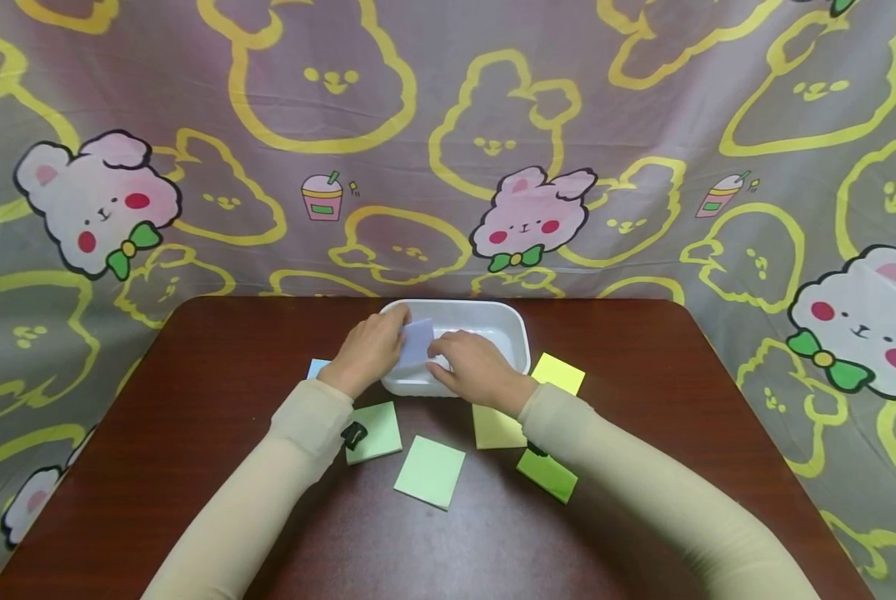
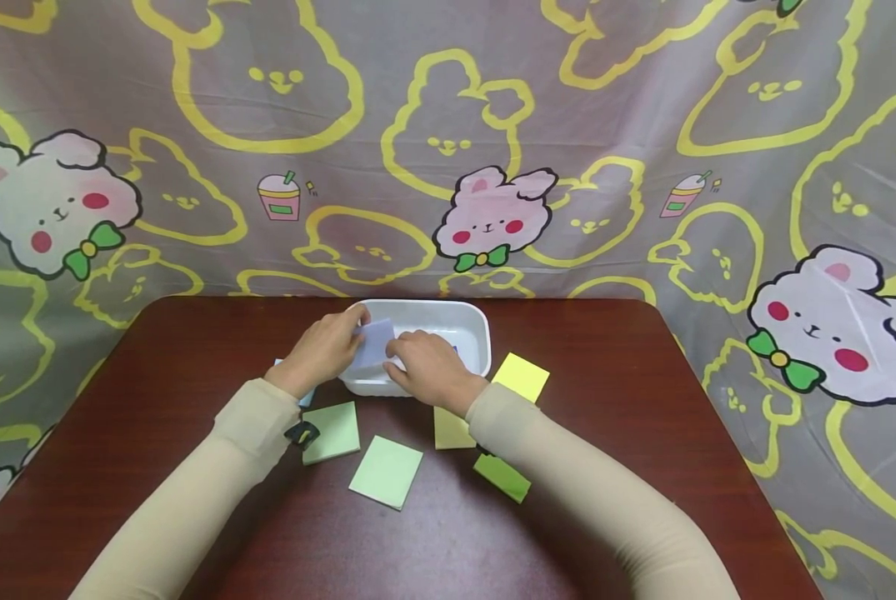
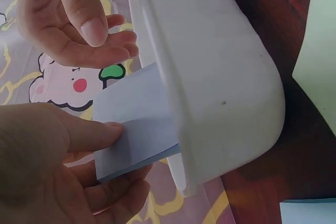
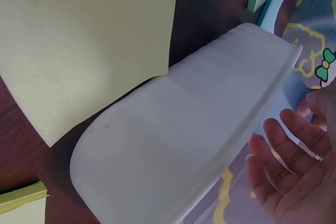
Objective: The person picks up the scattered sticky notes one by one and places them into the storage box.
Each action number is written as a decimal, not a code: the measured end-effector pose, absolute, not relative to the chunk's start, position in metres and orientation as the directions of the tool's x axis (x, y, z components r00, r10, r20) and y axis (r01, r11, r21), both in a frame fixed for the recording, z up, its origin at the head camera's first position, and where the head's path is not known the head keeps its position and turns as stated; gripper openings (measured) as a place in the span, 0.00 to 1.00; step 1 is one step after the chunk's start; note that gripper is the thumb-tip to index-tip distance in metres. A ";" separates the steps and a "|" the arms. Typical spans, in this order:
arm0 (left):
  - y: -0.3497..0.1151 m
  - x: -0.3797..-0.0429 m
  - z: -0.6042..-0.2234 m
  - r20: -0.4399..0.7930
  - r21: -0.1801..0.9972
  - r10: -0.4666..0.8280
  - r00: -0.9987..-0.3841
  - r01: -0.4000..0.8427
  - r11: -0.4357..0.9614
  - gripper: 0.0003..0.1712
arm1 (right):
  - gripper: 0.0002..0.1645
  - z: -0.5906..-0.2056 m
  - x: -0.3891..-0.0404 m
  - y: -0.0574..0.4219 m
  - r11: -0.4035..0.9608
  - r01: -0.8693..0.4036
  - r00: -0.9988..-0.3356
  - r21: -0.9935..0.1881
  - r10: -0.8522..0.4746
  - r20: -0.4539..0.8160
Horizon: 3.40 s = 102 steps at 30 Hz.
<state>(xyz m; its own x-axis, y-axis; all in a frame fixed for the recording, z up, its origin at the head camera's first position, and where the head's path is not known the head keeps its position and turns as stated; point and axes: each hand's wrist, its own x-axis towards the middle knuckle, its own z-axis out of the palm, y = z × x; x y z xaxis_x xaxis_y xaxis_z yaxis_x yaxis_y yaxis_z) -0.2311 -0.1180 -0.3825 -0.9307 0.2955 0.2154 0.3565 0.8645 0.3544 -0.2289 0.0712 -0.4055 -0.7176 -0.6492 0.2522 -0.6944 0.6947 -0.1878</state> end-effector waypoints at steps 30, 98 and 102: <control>-0.110 -0.242 -0.399 0.128 0.311 0.348 -0.929 0.371 0.875 0.08 | 0.15 -0.415 -0.231 0.069 0.712 -0.670 -0.742 -0.210 -0.634 0.218; -0.092 -0.270 -0.414 -0.076 0.257 0.336 -0.939 0.308 0.916 0.11 | 0.14 -0.419 -0.248 0.069 0.751 -0.608 -0.793 -0.258 -0.588 0.159; -0.093 -0.270 -0.416 -0.084 0.266 0.335 -0.938 0.303 0.915 0.13 | 0.15 -0.419 -0.248 0.069 0.759 -0.601 -0.798 -0.251 -0.584 0.148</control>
